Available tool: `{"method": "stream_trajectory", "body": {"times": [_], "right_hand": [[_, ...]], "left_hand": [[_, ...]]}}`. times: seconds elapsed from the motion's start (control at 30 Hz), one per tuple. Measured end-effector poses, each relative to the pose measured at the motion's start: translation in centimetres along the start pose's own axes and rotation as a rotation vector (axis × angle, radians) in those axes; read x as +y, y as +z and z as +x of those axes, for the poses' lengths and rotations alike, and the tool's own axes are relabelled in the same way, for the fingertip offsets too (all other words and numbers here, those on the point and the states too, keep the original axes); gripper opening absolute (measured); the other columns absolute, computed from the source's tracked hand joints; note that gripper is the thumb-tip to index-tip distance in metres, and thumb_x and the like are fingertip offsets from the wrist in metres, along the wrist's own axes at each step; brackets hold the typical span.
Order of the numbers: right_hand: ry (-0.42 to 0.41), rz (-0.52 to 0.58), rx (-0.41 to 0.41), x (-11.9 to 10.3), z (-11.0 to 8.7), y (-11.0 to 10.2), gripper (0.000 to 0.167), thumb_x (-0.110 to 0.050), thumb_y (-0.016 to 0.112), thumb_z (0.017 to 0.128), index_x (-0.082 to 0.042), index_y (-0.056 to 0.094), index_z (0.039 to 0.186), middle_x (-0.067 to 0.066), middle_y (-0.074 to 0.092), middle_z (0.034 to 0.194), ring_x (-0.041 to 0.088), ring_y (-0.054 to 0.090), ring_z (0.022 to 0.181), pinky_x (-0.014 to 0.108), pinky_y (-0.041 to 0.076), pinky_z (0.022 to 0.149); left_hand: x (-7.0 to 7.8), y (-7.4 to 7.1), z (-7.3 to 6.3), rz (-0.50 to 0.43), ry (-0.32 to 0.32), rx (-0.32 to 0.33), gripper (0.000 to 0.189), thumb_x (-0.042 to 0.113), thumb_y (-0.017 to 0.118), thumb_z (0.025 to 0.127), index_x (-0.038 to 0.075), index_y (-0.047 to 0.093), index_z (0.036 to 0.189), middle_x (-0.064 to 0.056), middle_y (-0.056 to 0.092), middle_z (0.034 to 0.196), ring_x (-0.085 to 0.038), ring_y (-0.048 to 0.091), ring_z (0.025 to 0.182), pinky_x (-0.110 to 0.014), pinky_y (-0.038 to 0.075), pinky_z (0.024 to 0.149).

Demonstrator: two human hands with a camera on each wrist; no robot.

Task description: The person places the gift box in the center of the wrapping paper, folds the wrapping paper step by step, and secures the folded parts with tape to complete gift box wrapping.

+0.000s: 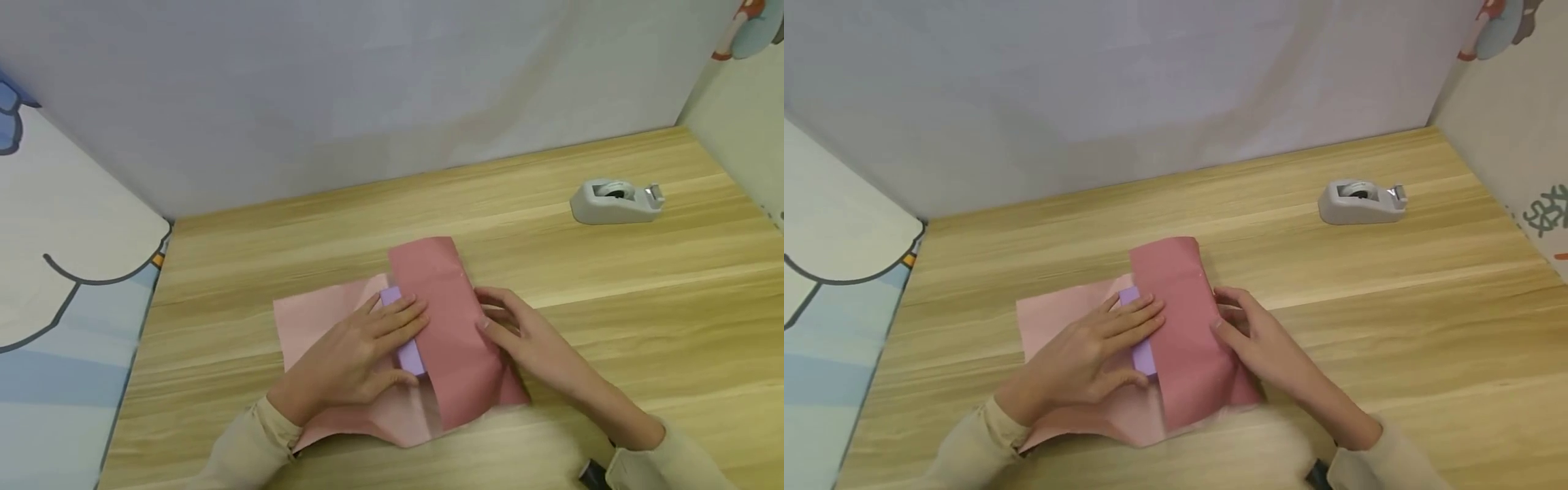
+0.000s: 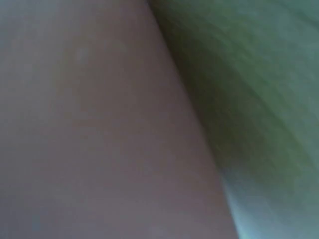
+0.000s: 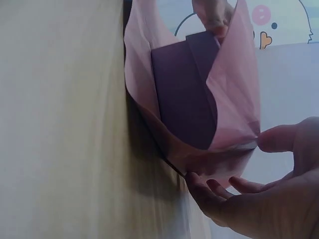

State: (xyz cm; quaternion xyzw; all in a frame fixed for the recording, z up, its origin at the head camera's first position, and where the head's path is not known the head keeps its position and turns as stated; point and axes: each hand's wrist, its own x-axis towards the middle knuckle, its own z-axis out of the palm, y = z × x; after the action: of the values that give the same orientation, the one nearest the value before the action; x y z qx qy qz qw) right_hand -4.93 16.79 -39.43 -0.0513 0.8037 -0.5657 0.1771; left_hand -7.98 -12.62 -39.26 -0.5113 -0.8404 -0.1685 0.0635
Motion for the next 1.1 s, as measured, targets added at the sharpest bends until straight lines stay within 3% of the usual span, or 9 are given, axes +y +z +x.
{"method": "stream_trajectory", "body": {"times": [0.17,0.33,0.47,0.63,0.87,1.1], "right_hand": [[-0.021,-0.031,0.033,-0.1,2.5,-0.2,0.058,-0.03,0.055,0.108,-0.007,0.037,0.158,0.022,0.046,0.16,0.043,0.048,0.145,0.061,0.045,0.114],[-0.007,-0.044,0.043,-0.2,4.7,-0.2,0.06,-0.033,0.058,0.107,-0.007,0.039,0.157,0.023,0.05,0.155,0.043,0.05,0.143,0.06,0.044,0.115],[-0.006,-0.046,0.049,-0.1,5.1,-0.3,0.059,-0.038,0.058,0.106,-0.009,0.042,0.156,0.022,0.053,0.152,0.042,0.053,0.141,0.058,0.048,0.111],[-0.03,-0.072,0.044,-0.2,4.3,-0.2,0.059,-0.037,0.059,0.106,-0.01,0.042,0.156,0.021,0.052,0.153,0.041,0.056,0.138,0.056,0.053,0.104],[0.016,-0.043,0.038,0.2,1.9,-0.1,0.053,-0.037,0.061,0.105,-0.01,0.046,0.148,0.022,0.052,0.154,0.042,0.06,0.134,0.05,0.058,0.098],[0.089,-0.03,0.064,0.5,-1.4,0.2,0.046,-0.04,0.066,0.102,-0.011,0.055,0.136,0.022,0.065,0.141,0.036,0.065,0.129,0.04,0.059,0.092]], "left_hand": [[0.0,0.5,-0.1,0.1,0.064,0.058,0.07,0.049,0.071,0.096,0.003,0.057,0.148,-0.014,0.055,0.155,-0.029,0.053,0.145,-0.056,0.039,0.121],[0.2,1.1,-0.1,0.102,0.062,0.08,0.073,0.047,0.073,0.094,0.001,0.056,0.148,-0.017,0.055,0.155,-0.034,0.053,0.143,-0.056,0.04,0.12],[0.4,1.6,0.1,0.126,0.039,0.047,0.076,0.049,0.072,0.094,0.0,0.054,0.149,-0.017,0.05,0.157,-0.036,0.05,0.139,-0.051,0.037,0.12],[0.5,1.5,0.2,0.103,-0.012,-0.003,0.074,0.05,0.07,0.095,0.004,0.054,0.15,-0.013,0.048,0.159,-0.033,0.049,0.139,-0.047,0.036,0.122],[0.3,1.2,0.6,0.049,0.001,0.035,0.075,0.048,0.077,0.09,0.003,0.056,0.147,-0.014,0.053,0.153,-0.031,0.051,0.133,-0.043,0.044,0.116],[0.4,0.8,1.0,0.009,-0.014,0.037,0.073,0.049,0.08,0.085,0.005,0.061,0.14,-0.013,0.057,0.147,-0.03,0.053,0.129,-0.042,0.048,0.113]]}}
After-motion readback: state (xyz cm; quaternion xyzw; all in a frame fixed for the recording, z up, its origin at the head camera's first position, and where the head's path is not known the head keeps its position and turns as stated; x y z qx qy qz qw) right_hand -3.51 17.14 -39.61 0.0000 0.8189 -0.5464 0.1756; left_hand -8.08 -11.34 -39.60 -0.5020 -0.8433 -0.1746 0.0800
